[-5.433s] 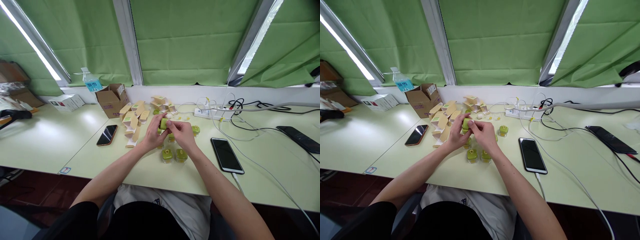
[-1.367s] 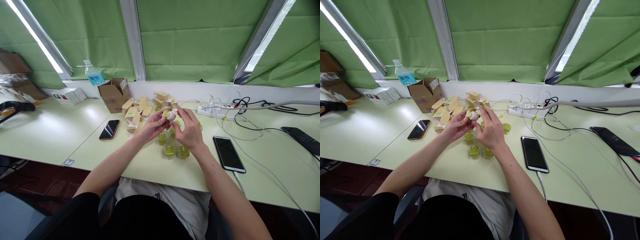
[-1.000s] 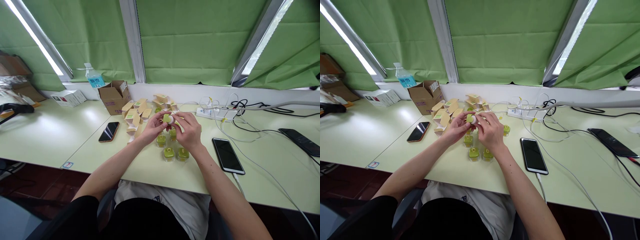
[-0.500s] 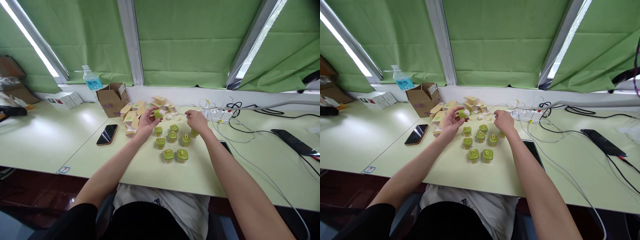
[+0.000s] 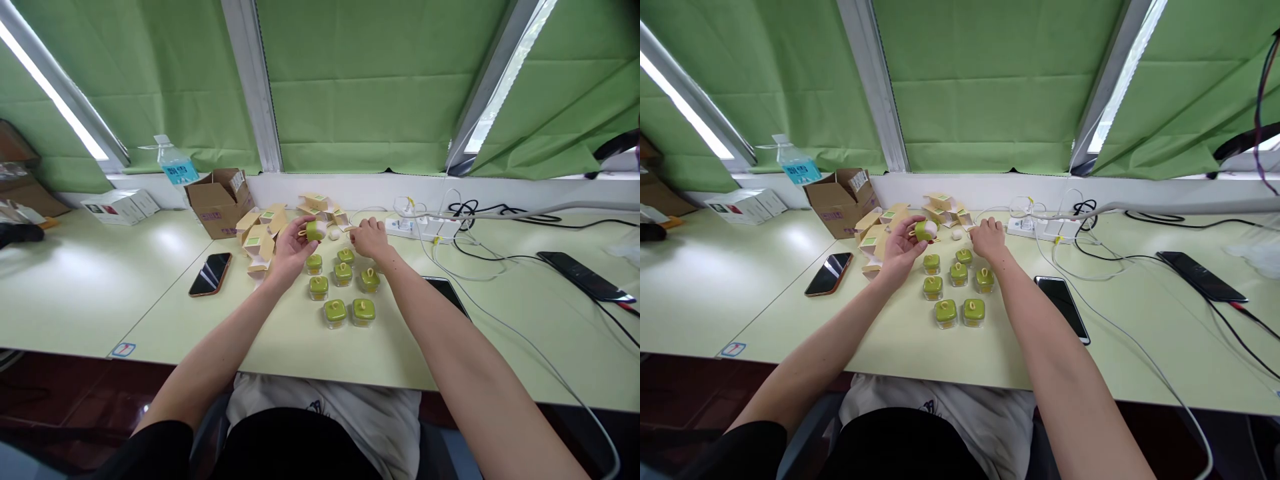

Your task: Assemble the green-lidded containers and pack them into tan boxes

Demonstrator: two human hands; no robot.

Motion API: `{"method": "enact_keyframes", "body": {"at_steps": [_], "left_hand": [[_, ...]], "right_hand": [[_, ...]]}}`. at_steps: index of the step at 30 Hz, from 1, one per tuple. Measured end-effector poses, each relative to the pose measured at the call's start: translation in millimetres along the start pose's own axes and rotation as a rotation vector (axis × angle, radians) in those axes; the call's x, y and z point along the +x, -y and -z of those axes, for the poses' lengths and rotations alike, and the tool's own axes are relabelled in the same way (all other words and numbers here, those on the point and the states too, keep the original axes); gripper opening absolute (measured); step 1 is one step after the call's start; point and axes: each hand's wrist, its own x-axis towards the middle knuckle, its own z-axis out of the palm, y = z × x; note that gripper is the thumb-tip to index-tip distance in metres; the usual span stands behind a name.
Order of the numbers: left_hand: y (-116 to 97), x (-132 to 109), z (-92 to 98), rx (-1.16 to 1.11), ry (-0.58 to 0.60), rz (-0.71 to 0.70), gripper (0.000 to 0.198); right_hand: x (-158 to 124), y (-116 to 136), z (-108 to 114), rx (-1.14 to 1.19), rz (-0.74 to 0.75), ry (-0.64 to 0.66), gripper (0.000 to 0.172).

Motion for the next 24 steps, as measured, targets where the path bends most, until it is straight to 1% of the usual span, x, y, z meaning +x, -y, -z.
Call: {"method": "enact_keyframes", "body": {"at_steps": [3,7,9,10,11,12,13,16,18,20,22,24], "left_hand": [[-1,-1,0.2,0.005,0.0,-0.001,0.058],[0,0,0.6,0.038,-0.003,-0.065,0.057],[0,0,-0.4,0.057,-0.005,-0.111,0.059],[0,0,-1.1,0.065,-0.006,-0.127,0.062],[-1,0,-1.9,0.071,-0.008,-0.138,0.065],[-2,-1,-2.6,0.077,-0.01,-0.144,0.067],[-3,-1,-3.2,0.082,-0.01,-0.147,0.068],[-9,-2,-3.9,0.082,-0.002,-0.17,0.064],[-13,-3,-3.5,0.08,0.008,-0.183,0.059],[-15,-4,-2.6,0.086,0.015,-0.187,0.055],[-15,-5,-1.3,0.092,0.028,-0.195,0.054],[-13,-7,-0.1,0.098,0.056,-0.21,0.053]], "right_hand": [[-6,-3,7,0.104,0.022,-0.071,0.019],[-17,-9,18,0.287,0.008,-0.175,0.023],[-27,-11,20,0.495,0.024,-0.251,0.018],[-33,-11,20,0.689,0.047,-0.306,0.014],[-40,-10,20,0.908,0.076,-0.357,0.014],[-47,-9,20,1.09,0.116,-0.384,0.021],[-55,-8,21,1.209,0.155,-0.398,0.029],[-72,-1,23,1.333,0.229,-0.447,0.049],[-78,5,26,1.374,0.256,-0.444,0.063],[-83,11,29,1.409,0.273,-0.379,0.074],[-87,17,33,1.432,0.285,-0.268,0.076],[-91,22,36,1.447,0.29,-0.158,0.072]]}}
